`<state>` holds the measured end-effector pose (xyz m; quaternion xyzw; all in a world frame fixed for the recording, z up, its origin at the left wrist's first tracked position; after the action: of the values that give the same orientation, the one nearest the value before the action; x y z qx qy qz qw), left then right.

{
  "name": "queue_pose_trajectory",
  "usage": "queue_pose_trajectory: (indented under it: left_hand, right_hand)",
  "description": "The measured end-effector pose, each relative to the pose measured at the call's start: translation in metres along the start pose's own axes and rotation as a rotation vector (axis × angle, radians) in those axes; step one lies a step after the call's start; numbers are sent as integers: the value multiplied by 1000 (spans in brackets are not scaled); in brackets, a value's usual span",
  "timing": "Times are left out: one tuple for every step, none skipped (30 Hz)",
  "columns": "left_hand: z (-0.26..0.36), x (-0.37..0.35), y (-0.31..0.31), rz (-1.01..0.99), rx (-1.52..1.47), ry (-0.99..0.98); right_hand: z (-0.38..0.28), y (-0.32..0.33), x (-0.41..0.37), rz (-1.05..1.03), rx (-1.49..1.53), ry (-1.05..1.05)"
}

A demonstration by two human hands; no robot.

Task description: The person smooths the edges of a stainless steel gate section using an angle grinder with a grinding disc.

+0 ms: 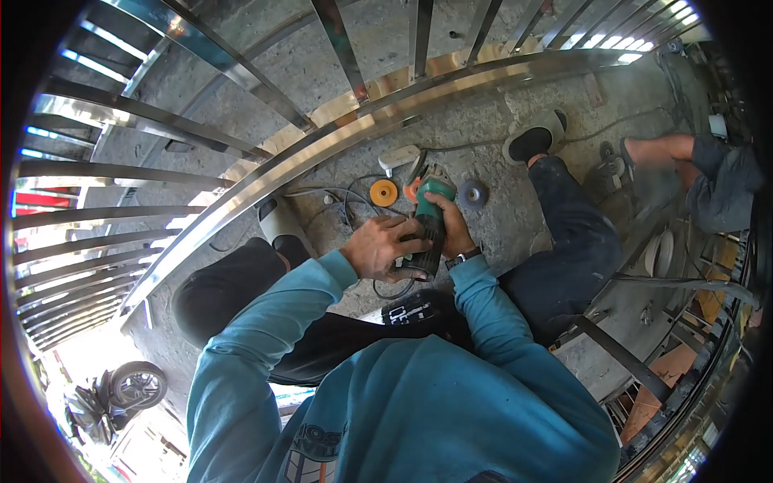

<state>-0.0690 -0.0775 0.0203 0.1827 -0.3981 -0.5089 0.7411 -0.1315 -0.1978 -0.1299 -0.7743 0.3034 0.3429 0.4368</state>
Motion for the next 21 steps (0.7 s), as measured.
queue_pose_trajectory:
  left_hand:
    - [-1, 0, -1, -26, 15, 2]
    - [0, -1, -2, -54, 29, 3]
    - [2, -3, -2, -57, 33, -1]
    - [2, -6, -8, -113, 29, 34]
    - [1, -8, -14, -167, 25, 70]
    - [0, -7, -16, -169, 29, 66]
    - [-2, -8, -18, -178, -8, 88]
    - [-4, -10, -21, -188, -47, 111]
    - [-3, -11, -21, -193, -47, 110]
    - [0, -12, -23, -221, -65, 86]
    - [2, -13, -24, -246, -81, 61]
    - [1, -12, -22, -246, -73, 61]
    - [2, -11, -22, -247, -102, 70]
    - [2, -11, -21, -250, -130, 80]
    - [1, -11, -21, -253, -122, 84]
    - [-3, -12, -25, -288, -157, 154]
    - [-9, -14, -26, -320, -190, 223]
    - [-11, -12, -19, -320, -176, 223]
    - [-17, -4, -3, -178, -273, 279]
    - [-24, 3, 12, -33, -371, 331]
    - [-39, -1, 10, -30, -361, 329]
  right_hand:
    - [0, 4, 4, 40, -1, 29]
    - [1, 9, 7, 81, 1, 56]
    - [0, 4, 4, 77, 6, 60]
    - [-7, 3, 0, 129, -61, 161]
    - [-15, 2, -4, 181, -130, 261]
    - [-19, 0, -4, 178, -126, 265]
    - [-22, 0, -5, 180, -127, 266]
    - [-24, 1, -5, 182, -129, 265]
    - [-23, 3, -3, 183, -124, 264]
    - [-23, 7, 0, 220, -121, 278]
    - [-24, 10, 2, 254, -121, 292]
    - [-27, 6, 1, 246, -120, 294]
    - [-31, 2, -2, 222, -143, 320]
    - [-34, -2, -5, 197, -164, 344]
    - [-35, -4, -7, 188, -161, 342]
    - [-34, -3, -8, 214, -130, 322]
    - [-36, -1, -8, 236, -101, 304]
    - [-35, 3, -3, 180, -153, 259]
    - [-31, 5, 2, 166, -153, 263]
    - [-29, 13, 5, 247, -200, 310]
    - [-27, 20, 8, 332, -247, 354]
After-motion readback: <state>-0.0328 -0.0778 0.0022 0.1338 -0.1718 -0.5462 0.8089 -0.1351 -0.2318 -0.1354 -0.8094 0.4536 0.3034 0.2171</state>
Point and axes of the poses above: each hand's wrist, its own x-axis towards the middle knuckle, its own y-axis out of the back of the hand, z = x × y, the point moved 7 cm from there along x, towards the middle knuckle, and after that the axes turned 9 degrees about z, right-handed, at the moved point
